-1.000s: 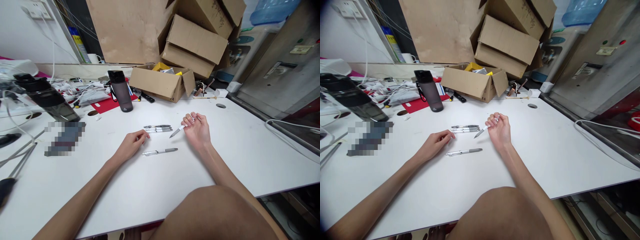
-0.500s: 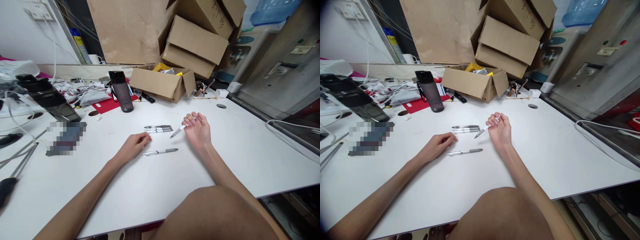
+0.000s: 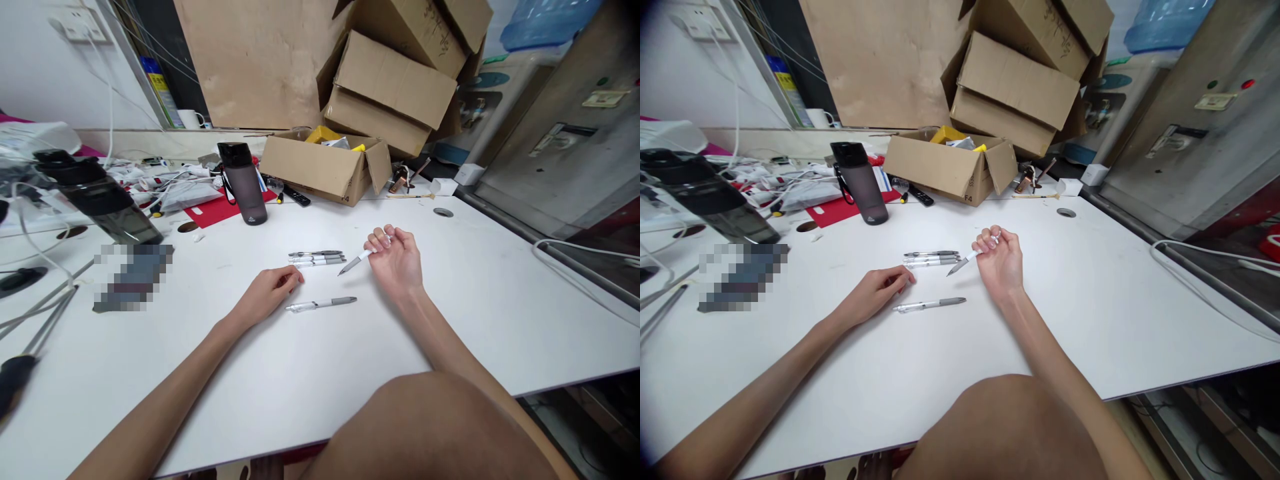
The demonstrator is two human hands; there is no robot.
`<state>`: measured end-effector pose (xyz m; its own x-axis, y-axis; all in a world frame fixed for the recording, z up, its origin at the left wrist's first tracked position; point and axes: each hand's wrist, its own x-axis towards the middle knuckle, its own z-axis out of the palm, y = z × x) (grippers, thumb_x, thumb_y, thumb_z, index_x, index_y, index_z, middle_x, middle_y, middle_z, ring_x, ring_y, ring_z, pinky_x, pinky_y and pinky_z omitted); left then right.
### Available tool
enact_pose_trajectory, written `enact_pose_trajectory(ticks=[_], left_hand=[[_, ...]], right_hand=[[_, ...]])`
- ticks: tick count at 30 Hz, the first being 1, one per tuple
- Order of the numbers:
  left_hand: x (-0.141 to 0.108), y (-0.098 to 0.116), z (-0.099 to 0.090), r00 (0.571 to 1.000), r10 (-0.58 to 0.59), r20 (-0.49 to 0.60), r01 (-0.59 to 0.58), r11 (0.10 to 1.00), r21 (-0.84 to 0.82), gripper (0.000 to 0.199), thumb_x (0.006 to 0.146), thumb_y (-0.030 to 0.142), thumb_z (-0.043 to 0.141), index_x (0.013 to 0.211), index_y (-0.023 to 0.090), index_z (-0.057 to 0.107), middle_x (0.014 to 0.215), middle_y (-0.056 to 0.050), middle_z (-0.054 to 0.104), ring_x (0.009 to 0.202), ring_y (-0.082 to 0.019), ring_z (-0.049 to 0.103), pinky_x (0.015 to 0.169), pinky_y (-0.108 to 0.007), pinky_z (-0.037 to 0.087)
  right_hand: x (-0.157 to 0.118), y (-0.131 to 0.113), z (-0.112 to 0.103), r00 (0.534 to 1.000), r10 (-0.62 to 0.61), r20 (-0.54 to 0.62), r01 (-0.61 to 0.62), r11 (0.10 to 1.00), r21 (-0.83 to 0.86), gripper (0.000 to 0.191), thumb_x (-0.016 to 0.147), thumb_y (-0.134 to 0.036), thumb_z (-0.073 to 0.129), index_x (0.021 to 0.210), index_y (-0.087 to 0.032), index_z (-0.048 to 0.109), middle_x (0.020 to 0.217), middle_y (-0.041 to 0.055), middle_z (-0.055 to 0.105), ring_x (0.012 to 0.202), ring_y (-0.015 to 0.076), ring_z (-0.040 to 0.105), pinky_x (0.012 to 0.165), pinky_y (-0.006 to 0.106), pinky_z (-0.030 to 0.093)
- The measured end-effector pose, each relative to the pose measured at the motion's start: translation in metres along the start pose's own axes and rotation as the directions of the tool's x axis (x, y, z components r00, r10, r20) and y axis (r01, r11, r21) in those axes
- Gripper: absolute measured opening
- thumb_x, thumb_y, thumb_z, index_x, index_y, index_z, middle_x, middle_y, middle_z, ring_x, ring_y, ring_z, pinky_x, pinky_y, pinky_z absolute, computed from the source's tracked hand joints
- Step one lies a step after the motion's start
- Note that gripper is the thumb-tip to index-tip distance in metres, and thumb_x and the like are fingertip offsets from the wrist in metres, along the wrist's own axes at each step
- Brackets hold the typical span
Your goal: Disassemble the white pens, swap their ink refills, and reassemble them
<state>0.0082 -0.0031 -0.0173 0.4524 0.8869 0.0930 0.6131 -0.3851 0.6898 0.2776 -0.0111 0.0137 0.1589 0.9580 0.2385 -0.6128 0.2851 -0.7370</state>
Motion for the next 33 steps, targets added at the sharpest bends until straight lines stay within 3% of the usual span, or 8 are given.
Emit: enact_pose_trajectory(ticks=[11,27,33], left_hand=[[0.0001,0.0008,0.0003,1.000,-0.010,0.008,0.010,0.999,0.035,0.033,0.099,0.036,0.042,0.097,0.023,0.071,0.069,0.002,0.057,0.061,-0.015,0.045,0.061,-0.027,0.032],[0.0003,0.0002,0.0008,1.000,0.003,0.002,-0.004,1.000,0.017,0.033,0.099,0.038,0.043,0.096,0.024,0.072,0.067,0.003,0.057,0.060,-0.015,0.044,0.062,-0.026,0.034],[-0.0002,0.0006,0.0019,1.000,-0.018,-0.024,0.018,1.000,0.003,0.032,0.100,0.039,0.043,0.104,0.025,0.072,0.065,0.004,0.051,0.059,-0.015,0.041,0.060,-0.027,0.031]], right_hand=[[-0.0023,-0.0027,0.0031,0.996,0.080,0.034,-0.086,0.968,0.235,0.027,0.098,-0.030,0.045,0.072,-0.023,0.042,0.067,-0.0032,0.029,0.058,0.0140,0.036,0.059,0.026,0.044],[-0.0031,-0.0047,0.0027,1.000,0.003,0.022,-0.005,0.996,0.087,0.027,0.094,-0.031,0.045,0.070,-0.024,0.036,0.069,-0.0027,0.023,0.059,0.0167,0.031,0.061,0.030,0.043],[-0.0032,-0.0025,0.0039,0.998,-0.010,0.062,0.010,1.000,0.001,0.012,0.090,-0.031,0.047,0.085,-0.025,0.056,0.070,-0.0005,0.033,0.063,0.0179,0.038,0.066,0.032,0.044]])
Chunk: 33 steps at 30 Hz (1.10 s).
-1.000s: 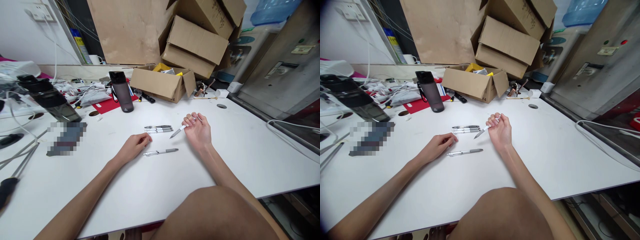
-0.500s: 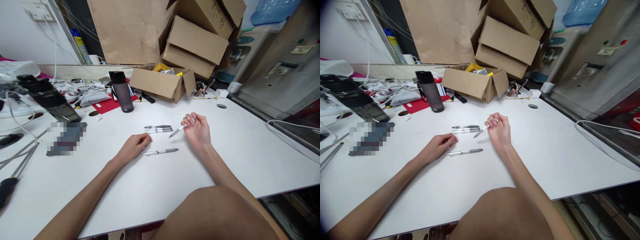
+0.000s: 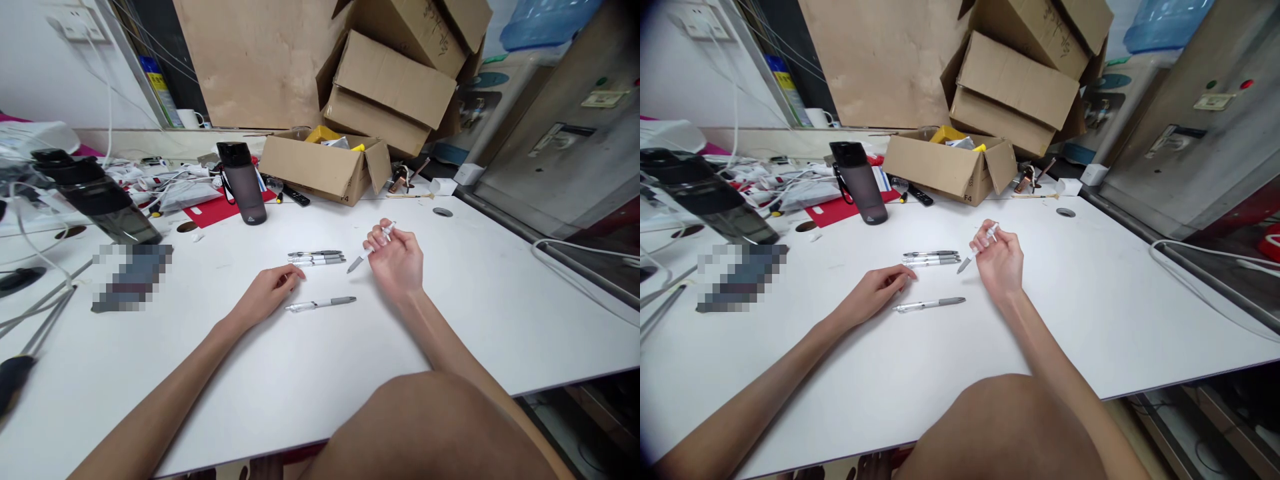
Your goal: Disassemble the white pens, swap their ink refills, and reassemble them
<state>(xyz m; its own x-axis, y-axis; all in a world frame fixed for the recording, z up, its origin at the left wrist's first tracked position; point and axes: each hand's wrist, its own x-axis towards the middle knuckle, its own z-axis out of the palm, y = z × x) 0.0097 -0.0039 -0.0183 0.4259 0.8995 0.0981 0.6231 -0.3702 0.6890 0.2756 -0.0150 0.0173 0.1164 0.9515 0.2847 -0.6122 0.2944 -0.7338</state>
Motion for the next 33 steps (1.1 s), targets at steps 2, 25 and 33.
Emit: enact_pose_trajectory(ticks=[2,25,33], left_hand=[[-0.001,0.002,0.000,0.999,0.006,-0.031,-0.006,1.000,-0.021,0.032,0.100,0.039,0.043,0.109,0.025,0.070,0.065,0.004,0.049,0.058,-0.014,0.040,0.060,-0.026,0.032],[0.000,0.023,0.000,0.982,0.159,-0.103,-0.184,0.928,-0.323,0.024,0.097,0.044,0.060,0.101,0.022,0.069,0.102,-0.006,0.071,0.096,-0.021,0.066,0.078,-0.031,0.050],[0.008,0.007,-0.018,0.944,0.013,-0.330,-0.181,0.857,-0.482,0.027,0.091,0.044,0.068,0.096,0.018,0.066,0.098,-0.008,0.072,0.091,-0.021,0.066,0.065,-0.027,0.048]], right_hand=[[0.000,0.004,0.001,0.999,0.001,0.051,0.004,0.996,-0.094,0.015,0.088,-0.028,0.050,0.098,-0.025,0.062,0.075,0.0011,0.044,0.068,0.0181,0.043,0.070,0.033,0.045],[-0.023,0.023,0.007,0.818,0.440,0.371,0.000,0.645,-0.765,0.021,0.098,-0.043,0.058,0.111,-0.028,0.064,0.092,0.0039,0.072,0.074,0.0172,0.064,0.068,0.033,0.048],[-0.008,0.018,-0.010,0.946,0.236,0.223,0.020,0.644,-0.764,0.040,0.103,-0.053,0.042,0.101,-0.021,0.066,0.078,0.0032,0.068,0.068,0.0159,0.057,0.064,0.030,0.044]])
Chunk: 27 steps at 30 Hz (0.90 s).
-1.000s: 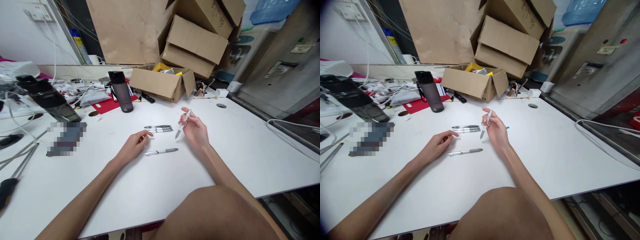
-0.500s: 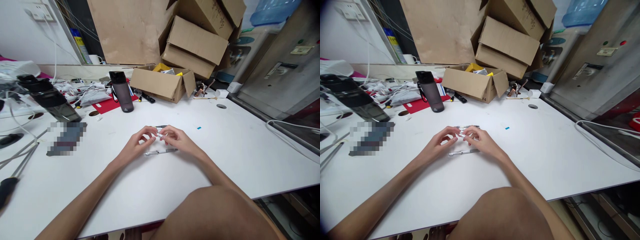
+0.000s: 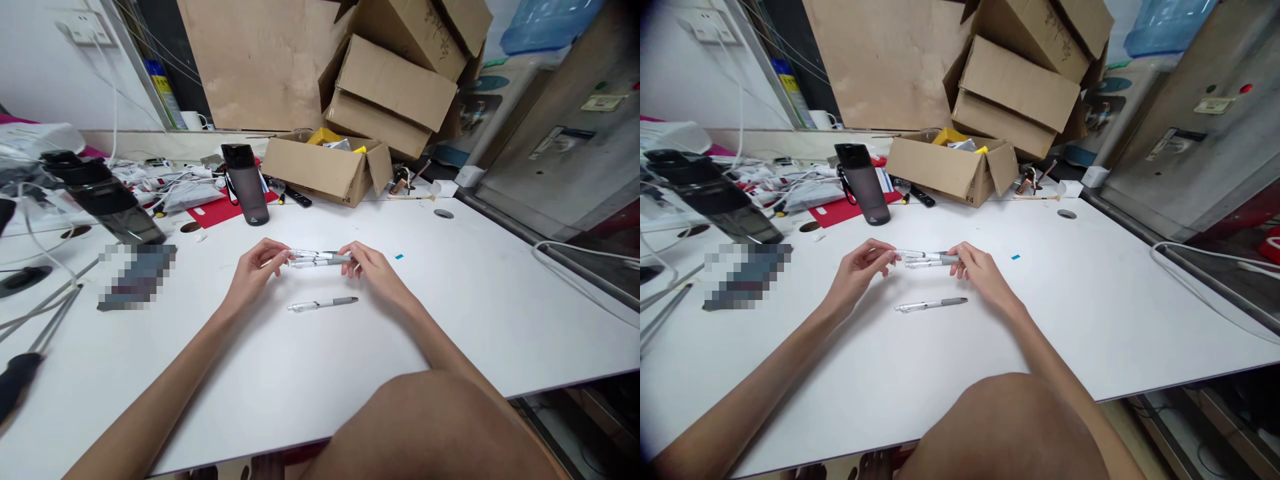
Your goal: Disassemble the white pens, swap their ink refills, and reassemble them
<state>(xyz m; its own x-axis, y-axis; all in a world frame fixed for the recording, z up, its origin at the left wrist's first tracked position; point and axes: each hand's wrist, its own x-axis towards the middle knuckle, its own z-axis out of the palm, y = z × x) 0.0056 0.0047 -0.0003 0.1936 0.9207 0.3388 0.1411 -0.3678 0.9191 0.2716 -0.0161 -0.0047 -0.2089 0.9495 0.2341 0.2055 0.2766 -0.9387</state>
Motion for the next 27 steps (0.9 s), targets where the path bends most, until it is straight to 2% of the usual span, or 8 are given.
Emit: enact_pose_trajectory(ticks=[4,8,12,16,19,22,27], left_hand=[[0.001,-0.001,-0.003,0.999,-0.025,-0.023,0.025,1.000,0.006,0.029,0.090,0.046,0.069,0.094,0.018,0.066,0.093,-0.008,0.072,0.086,-0.020,0.064,0.064,-0.026,0.046],[0.001,-0.001,-0.004,1.000,-0.025,0.005,0.025,1.000,0.018,0.029,0.090,0.046,0.069,0.093,0.017,0.067,0.091,-0.009,0.072,0.085,-0.020,0.064,0.063,-0.026,0.045],[0.002,0.001,-0.008,0.993,-0.068,0.093,0.062,0.996,0.070,0.033,0.090,0.050,0.067,0.096,0.018,0.067,0.092,-0.009,0.074,0.083,-0.020,0.064,0.066,-0.028,0.047],[0.005,0.002,-0.020,0.974,-0.104,0.203,0.067,0.981,0.183,0.034,0.089,0.053,0.066,0.097,0.020,0.070,0.095,-0.007,0.075,0.082,-0.019,0.064,0.065,-0.027,0.045],[0.007,0.000,-0.032,0.937,-0.150,0.316,0.060,0.959,0.277,0.034,0.089,0.053,0.065,0.097,0.021,0.072,0.095,-0.006,0.074,0.082,-0.019,0.064,0.066,-0.026,0.044],[0.008,-0.003,-0.039,0.880,-0.204,0.430,0.026,0.923,0.384,0.034,0.088,0.053,0.064,0.096,0.022,0.075,0.090,-0.004,0.072,0.077,-0.018,0.060,0.065,-0.026,0.043],[0.005,-0.010,-0.038,0.817,-0.266,0.511,0.010,0.894,0.449,0.028,0.087,0.049,0.066,0.092,0.024,0.077,0.083,-0.002,0.069,0.074,-0.016,0.055,0.066,-0.025,0.041]], right_hand=[[0.003,-0.001,-0.003,0.998,-0.062,-0.023,0.063,0.996,0.065,0.030,0.098,-0.049,0.054,0.100,-0.021,0.065,0.075,0.0011,0.063,0.069,0.0151,0.054,0.069,0.030,0.044],[0.003,-0.005,-0.002,0.996,-0.072,-0.045,0.075,0.995,0.067,0.029,0.098,-0.048,0.055,0.101,-0.021,0.066,0.077,0.0011,0.063,0.070,0.0155,0.053,0.070,0.030,0.043],[0.001,-0.004,-0.005,0.999,-0.047,-0.025,0.048,0.998,0.032,0.027,0.097,-0.047,0.057,0.100,-0.022,0.067,0.075,-0.0002,0.060,0.070,0.0157,0.052,0.070,0.031,0.042],[-0.003,-0.001,-0.012,0.996,0.016,0.091,-0.008,0.996,-0.091,0.023,0.097,-0.045,0.059,0.100,-0.024,0.068,0.074,0.0000,0.062,0.069,0.0165,0.054,0.069,0.032,0.041],[-0.005,0.003,-0.016,0.978,0.070,0.196,-0.042,0.989,-0.144,0.023,0.095,-0.045,0.060,0.097,-0.024,0.070,0.085,0.0042,0.070,0.076,0.0197,0.060,0.072,0.034,0.044],[-0.006,0.006,-0.018,0.967,0.078,0.241,-0.028,0.979,-0.202,0.019,0.093,-0.041,0.064,0.092,-0.025,0.075,0.093,0.0066,0.072,0.082,0.0221,0.062,0.073,0.036,0.046],[-0.007,0.009,-0.018,0.941,0.155,0.299,-0.074,0.961,-0.266,0.016,0.090,-0.035,0.066,0.094,-0.024,0.077,0.087,0.0059,0.073,0.076,0.0212,0.063,0.068,0.034,0.046]])
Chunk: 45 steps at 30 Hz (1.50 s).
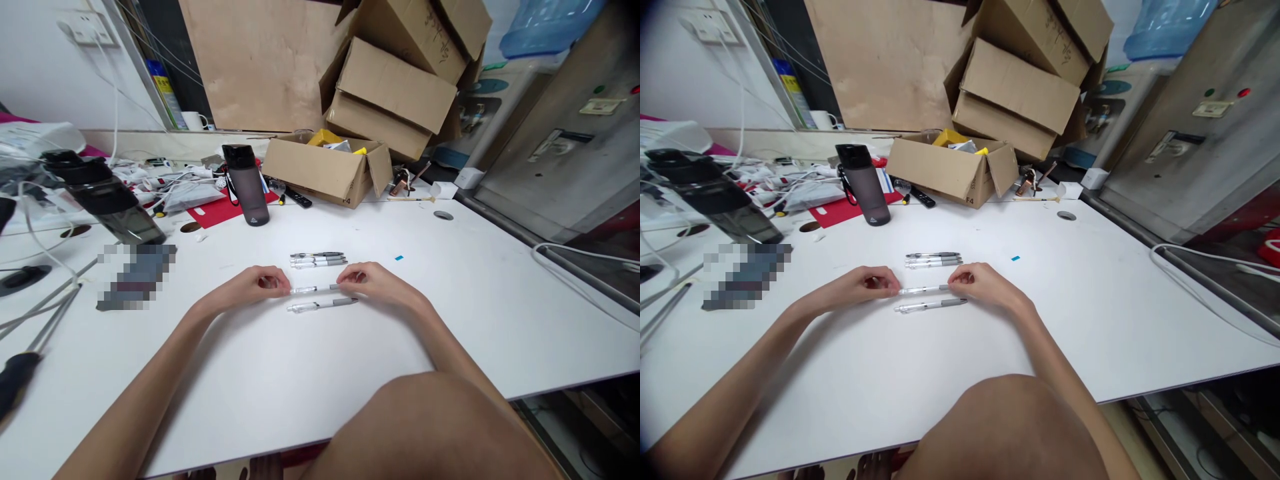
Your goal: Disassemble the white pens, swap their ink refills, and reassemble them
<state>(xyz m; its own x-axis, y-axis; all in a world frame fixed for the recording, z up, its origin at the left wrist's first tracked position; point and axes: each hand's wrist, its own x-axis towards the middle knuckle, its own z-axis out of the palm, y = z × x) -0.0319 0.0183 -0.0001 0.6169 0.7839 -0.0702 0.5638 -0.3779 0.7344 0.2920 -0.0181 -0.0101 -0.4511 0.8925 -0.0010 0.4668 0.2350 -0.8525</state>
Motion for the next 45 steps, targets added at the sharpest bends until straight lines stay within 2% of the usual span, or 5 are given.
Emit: enact_pose_trajectory(ticks=[21,30,35,41,45], left_hand=[[0.001,-0.003,0.003,0.995,0.002,0.098,-0.008,0.998,0.061,0.021,0.083,0.045,0.068,0.089,0.028,0.078,0.085,-0.001,0.063,0.072,-0.016,0.051,0.063,-0.025,0.039],[0.001,-0.002,0.007,0.999,-0.017,0.051,0.014,0.999,0.046,0.030,0.091,0.051,0.059,0.098,0.025,0.073,0.076,0.000,0.056,0.069,-0.016,0.049,0.061,-0.025,0.037],[0.001,0.000,0.008,0.999,-0.027,0.028,0.027,0.999,0.018,0.034,0.096,0.051,0.052,0.101,0.022,0.070,0.075,0.001,0.056,0.066,-0.015,0.045,0.060,-0.025,0.034],[0.001,0.002,0.009,0.998,-0.050,-0.045,0.051,0.998,0.028,0.032,0.097,0.048,0.051,0.103,0.023,0.070,0.083,-0.001,0.062,0.070,-0.016,0.047,0.064,-0.027,0.035],[0.003,0.002,0.011,0.999,-0.032,-0.011,0.032,0.999,0.010,0.033,0.096,0.051,0.053,0.106,0.024,0.070,0.079,0.000,0.058,0.069,-0.016,0.046,0.064,-0.027,0.035]], right_hand=[[0.001,0.005,0.000,0.997,-0.036,0.072,0.044,0.993,-0.109,0.015,0.090,-0.038,0.067,0.092,-0.025,0.076,0.094,0.0063,0.068,0.082,0.0214,0.059,0.070,0.034,0.045],[-0.001,0.002,-0.001,0.995,-0.054,0.084,0.066,0.987,-0.146,0.021,0.076,-0.028,0.079,0.095,-0.026,0.074,0.093,0.0043,0.063,0.085,0.0217,0.056,0.069,0.031,0.044],[-0.003,-0.008,-0.002,0.993,0.052,0.104,-0.028,0.975,-0.220,0.023,0.077,-0.028,0.076,0.099,-0.025,0.072,0.097,0.0032,0.061,0.091,0.0203,0.057,0.074,0.029,0.045],[-0.004,-0.010,-0.002,0.993,0.051,0.104,-0.024,0.970,-0.242,0.019,0.078,-0.027,0.074,0.097,-0.024,0.071,0.100,0.0037,0.063,0.092,0.0204,0.057,0.076,0.030,0.045],[-0.004,-0.009,-0.001,0.994,0.049,0.095,-0.025,0.970,-0.244,0.018,0.078,-0.027,0.074,0.095,-0.024,0.071,0.099,0.0035,0.063,0.091,0.0204,0.057,0.075,0.030,0.045]])
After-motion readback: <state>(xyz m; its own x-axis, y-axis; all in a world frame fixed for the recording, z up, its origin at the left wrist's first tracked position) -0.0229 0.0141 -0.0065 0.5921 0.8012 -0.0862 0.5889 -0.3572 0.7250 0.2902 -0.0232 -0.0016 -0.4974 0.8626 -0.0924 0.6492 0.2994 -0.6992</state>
